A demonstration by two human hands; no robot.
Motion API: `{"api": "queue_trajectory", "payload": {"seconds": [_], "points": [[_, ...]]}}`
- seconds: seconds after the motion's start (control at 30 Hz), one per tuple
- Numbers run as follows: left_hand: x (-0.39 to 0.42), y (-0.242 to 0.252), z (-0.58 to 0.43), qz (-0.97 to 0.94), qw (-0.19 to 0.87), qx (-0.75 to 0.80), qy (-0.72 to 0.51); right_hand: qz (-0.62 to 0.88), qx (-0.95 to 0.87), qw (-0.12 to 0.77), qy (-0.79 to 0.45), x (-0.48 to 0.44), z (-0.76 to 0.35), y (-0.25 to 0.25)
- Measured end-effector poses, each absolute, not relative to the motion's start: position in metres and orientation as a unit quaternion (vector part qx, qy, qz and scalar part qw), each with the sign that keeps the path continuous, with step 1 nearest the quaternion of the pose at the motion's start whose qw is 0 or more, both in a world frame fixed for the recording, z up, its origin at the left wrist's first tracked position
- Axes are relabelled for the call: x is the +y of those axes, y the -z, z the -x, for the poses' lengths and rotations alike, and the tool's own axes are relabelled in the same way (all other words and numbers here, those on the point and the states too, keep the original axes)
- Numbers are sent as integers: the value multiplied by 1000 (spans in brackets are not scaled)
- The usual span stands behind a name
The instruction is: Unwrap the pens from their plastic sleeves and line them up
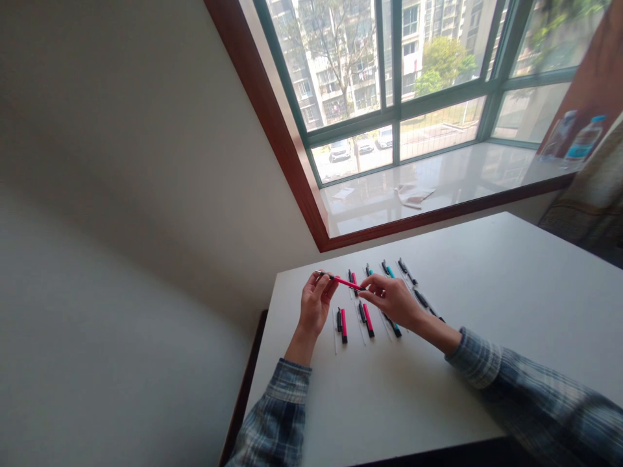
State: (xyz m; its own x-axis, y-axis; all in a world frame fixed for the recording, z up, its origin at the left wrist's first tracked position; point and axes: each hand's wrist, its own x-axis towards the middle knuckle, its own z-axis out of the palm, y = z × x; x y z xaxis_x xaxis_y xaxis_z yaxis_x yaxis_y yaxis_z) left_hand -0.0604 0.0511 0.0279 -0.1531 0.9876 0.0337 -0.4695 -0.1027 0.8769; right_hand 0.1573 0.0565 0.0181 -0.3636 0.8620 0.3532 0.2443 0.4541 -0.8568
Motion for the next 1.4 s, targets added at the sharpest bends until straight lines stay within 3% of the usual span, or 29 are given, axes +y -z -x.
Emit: {"api": "queue_trajectory", "payload": {"seconds": [0.67,0.93,1.4], "points": [[49,-31,57,-355,542,401,-648,409,-828,342,-170,58,-158,-19],[50,-30,56,-353,529,411,-653,391,-818,376,-192,56,-153,-22],[49,-28,52,-337,537,408,-657,425,-814,353,-179,52,-150,-20]]}}
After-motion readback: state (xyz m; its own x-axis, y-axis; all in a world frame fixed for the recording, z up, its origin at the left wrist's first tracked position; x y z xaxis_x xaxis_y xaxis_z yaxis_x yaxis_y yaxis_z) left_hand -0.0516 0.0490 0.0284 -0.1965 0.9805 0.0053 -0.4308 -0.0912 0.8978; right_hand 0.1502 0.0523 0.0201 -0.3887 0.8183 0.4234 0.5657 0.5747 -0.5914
